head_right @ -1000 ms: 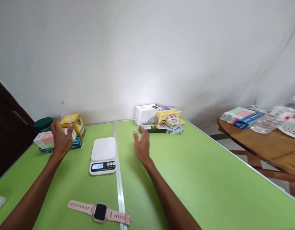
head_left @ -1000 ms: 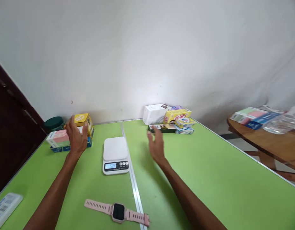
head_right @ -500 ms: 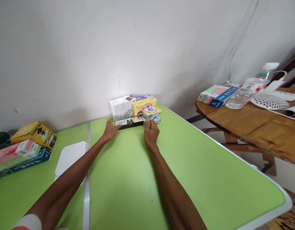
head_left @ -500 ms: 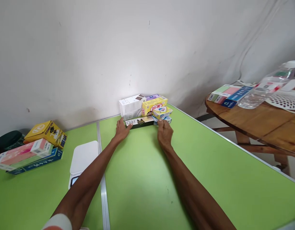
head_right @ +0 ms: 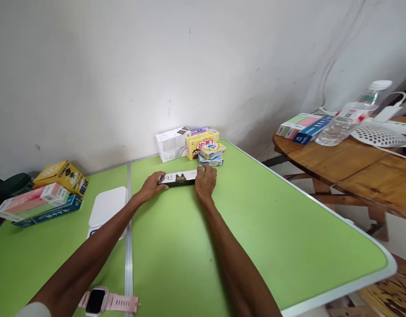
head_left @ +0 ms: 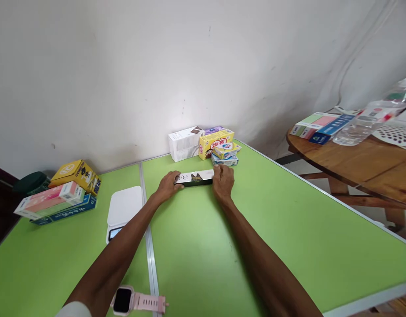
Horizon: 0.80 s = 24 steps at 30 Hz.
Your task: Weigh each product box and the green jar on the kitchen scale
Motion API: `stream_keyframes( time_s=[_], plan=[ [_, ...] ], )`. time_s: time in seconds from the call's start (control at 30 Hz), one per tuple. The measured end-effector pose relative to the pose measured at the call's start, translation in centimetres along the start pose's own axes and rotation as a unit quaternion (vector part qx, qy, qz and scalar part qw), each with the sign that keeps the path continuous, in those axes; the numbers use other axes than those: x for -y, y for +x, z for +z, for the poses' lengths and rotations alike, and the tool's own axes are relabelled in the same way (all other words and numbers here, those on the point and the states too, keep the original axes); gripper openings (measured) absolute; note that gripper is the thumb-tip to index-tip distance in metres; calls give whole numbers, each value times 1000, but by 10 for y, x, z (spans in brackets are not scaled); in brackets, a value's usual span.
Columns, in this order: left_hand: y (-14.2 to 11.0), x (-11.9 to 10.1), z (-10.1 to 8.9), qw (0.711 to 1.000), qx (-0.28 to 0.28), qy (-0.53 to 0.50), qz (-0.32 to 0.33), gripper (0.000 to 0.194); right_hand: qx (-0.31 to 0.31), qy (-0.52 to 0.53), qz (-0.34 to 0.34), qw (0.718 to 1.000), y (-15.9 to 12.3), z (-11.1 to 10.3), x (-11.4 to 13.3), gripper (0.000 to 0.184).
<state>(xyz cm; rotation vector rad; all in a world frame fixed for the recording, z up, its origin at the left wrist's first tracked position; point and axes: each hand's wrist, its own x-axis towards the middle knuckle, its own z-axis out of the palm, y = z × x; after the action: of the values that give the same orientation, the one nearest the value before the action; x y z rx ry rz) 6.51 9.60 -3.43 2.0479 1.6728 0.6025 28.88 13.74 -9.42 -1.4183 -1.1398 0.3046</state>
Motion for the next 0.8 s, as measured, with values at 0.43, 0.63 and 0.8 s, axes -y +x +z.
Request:
stream_keyframes(
  time_s=[0.43,0.63,0.8],
  plan=[
    [-128,28,-111,991,-118,-55,38,49,122,148,-3,981,-118,-3,135,68],
    [-187,93,-165,983,-173,-56,-38,53,244,212,-32,946,-169,55,186,80],
    [-206,124,-149,978,-175,-98,-63,52,283,185,-32,941,-190,72,173,85]
  ],
)
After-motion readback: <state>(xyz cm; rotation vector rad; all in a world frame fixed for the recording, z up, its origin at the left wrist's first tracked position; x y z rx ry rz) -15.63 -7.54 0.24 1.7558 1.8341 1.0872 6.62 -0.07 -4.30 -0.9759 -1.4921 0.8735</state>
